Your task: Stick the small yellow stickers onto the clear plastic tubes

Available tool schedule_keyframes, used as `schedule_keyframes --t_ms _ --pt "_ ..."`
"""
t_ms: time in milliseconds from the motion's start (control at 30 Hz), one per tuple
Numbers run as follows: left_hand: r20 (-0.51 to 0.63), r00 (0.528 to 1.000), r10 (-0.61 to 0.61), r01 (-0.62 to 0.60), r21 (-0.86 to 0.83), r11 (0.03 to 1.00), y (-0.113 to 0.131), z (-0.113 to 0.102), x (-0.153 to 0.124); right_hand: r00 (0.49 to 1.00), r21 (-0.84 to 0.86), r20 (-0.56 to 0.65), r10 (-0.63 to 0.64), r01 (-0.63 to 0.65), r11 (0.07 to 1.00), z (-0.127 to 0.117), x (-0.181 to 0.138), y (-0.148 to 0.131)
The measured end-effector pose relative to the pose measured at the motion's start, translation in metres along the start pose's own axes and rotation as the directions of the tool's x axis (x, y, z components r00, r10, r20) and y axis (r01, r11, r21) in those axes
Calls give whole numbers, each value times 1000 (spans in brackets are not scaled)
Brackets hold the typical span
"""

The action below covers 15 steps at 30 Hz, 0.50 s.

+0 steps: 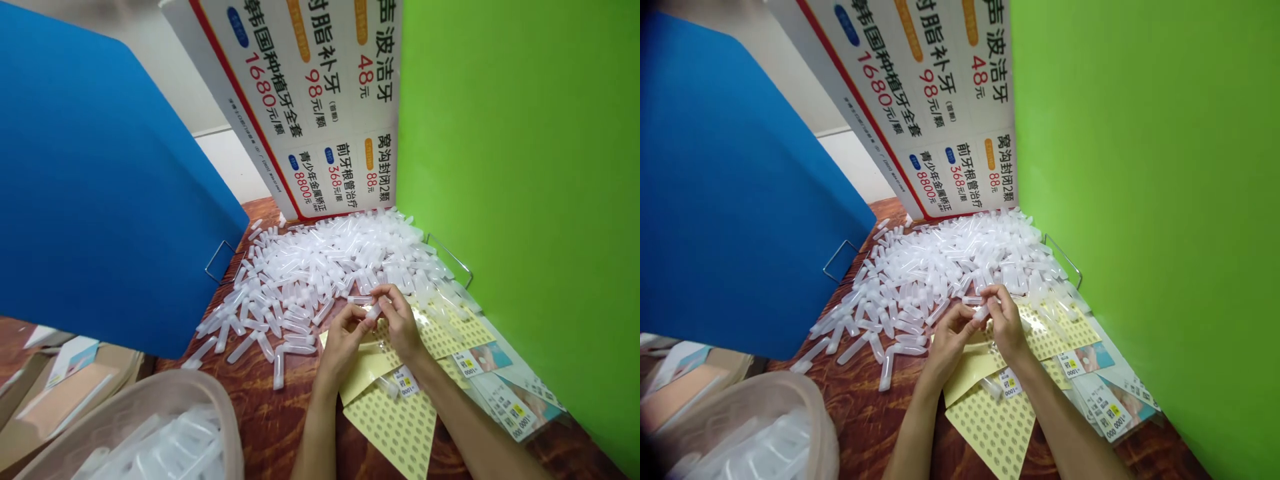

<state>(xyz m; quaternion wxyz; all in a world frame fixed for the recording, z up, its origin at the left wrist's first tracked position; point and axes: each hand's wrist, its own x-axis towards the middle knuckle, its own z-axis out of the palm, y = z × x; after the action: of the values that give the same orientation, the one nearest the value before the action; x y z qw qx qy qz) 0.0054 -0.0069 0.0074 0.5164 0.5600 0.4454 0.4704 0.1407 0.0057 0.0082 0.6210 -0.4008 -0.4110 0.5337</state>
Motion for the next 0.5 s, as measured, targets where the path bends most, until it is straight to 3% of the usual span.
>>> schedule_keyframes --t_ms 233,500 --pt "75 995 61 -62 10 998 8 -5 -6 993 -136 43 -113 118 984 1 -6 4" --pt "53 989 141 -143 45 989 8 -3 -11 996 -152 -3 -95 93 984 2 -11 4"
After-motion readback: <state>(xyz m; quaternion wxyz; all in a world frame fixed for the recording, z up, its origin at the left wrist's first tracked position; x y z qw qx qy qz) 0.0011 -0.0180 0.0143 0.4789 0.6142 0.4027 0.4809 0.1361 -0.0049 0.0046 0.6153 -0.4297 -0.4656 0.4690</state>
